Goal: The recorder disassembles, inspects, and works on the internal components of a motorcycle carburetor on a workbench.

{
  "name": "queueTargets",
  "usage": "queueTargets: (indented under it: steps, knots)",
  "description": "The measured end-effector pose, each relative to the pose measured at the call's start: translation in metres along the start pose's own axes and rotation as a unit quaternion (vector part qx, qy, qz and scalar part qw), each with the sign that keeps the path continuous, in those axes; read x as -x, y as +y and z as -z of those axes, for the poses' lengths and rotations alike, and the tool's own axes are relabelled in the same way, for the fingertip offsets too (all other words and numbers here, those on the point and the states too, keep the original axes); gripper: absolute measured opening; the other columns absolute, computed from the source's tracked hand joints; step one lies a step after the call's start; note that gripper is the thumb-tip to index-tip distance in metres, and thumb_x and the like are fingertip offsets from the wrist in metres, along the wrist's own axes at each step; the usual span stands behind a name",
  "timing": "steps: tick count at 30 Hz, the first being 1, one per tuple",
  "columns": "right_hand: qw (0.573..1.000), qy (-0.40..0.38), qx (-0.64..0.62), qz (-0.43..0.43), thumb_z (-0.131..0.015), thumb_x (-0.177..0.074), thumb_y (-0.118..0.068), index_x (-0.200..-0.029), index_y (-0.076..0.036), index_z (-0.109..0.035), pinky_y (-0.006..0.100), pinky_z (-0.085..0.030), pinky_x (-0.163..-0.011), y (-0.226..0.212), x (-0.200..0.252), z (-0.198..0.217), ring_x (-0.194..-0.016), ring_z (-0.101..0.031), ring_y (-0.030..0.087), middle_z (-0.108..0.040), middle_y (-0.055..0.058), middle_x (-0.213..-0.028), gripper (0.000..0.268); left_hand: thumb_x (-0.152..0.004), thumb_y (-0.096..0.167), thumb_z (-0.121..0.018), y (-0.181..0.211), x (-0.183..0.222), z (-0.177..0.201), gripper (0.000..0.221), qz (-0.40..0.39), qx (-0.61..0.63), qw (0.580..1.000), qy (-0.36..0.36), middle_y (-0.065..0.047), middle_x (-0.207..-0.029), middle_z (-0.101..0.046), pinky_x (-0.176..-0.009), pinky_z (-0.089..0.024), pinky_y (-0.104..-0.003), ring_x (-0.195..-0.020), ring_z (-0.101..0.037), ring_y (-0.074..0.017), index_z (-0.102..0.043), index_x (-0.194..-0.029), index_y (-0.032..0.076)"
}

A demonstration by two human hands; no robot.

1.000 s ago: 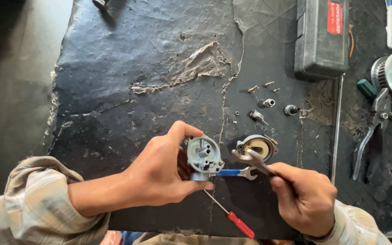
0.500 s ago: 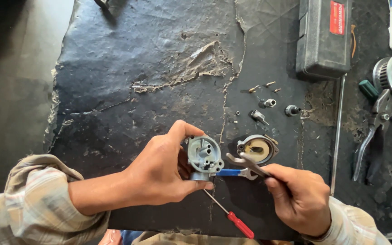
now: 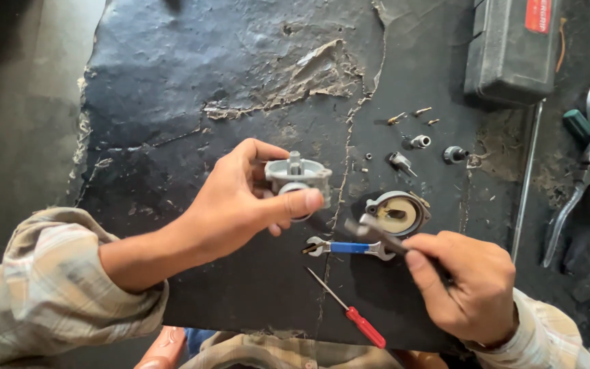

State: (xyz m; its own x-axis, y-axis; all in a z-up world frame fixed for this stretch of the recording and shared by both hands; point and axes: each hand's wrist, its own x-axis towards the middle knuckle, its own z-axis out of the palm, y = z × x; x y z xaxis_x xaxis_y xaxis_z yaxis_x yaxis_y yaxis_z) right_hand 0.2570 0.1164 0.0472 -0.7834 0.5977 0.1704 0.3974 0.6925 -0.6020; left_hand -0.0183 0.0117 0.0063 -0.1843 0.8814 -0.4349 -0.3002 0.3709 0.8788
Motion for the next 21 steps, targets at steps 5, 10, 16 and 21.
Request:
queueTargets:
  steps: [5,10,16,21]
  knots:
    - [0.991,-0.091,-0.052,0.085,-0.073,-0.076,-0.003,-0.085,-0.003,-0.071,0.035,-0.045,-0.048,0.001,-0.004,0.001,-0.051,-0.060,0.022,-0.062,0.007,-0.062,0.010,-0.075,0.037,-0.084,0.003,-0.002,0.001,0.074,0.016,0.029,0.999,0.004,-0.012,-0.093,-0.073,-0.051,-0.056,-0.026,-0.063,-0.067,-0.0117,-0.051,-0.126,-0.006]
    - [0.978,-0.158,-0.033,0.130,-0.075,-0.068,-0.004,-0.084,-0.006,-0.072,0.034,-0.052,-0.057,-0.009,-0.010,-0.008,-0.067,-0.065,0.024,-0.067,0.006,-0.075,0.016,-0.078,0.042,-0.081,0.000,-0.004,0.005,0.076,-0.010,0.071,0.997,0.032,-0.012,-0.091,-0.069,-0.053,-0.057,-0.026,-0.063,-0.067,-0.0117,-0.051,-0.127,-0.008]
    - [0.984,-0.102,0.052,0.133,-0.082,-0.065,-0.006,-0.088,-0.006,-0.074,0.034,-0.052,-0.063,-0.015,-0.010,-0.019,-0.071,-0.062,0.025,-0.068,0.006,-0.081,0.024,-0.077,0.050,-0.076,0.003,-0.005,0.009,0.079,-0.025,0.098,0.993,0.067,-0.011,-0.089,-0.072,-0.052,-0.058,-0.025,-0.061,-0.069,-0.0118,-0.051,-0.124,-0.008]
    - [0.981,-0.051,0.075,0.169,-0.086,-0.069,-0.001,-0.096,-0.006,-0.075,0.034,-0.052,-0.065,-0.021,-0.018,-0.032,-0.076,-0.063,0.024,-0.067,0.004,-0.087,0.030,-0.071,0.051,-0.083,0.007,-0.002,0.008,0.080,-0.048,0.011,0.997,0.058,-0.009,-0.084,-0.075,-0.053,-0.056,-0.024,-0.066,-0.069,-0.0103,-0.053,-0.122,-0.004]
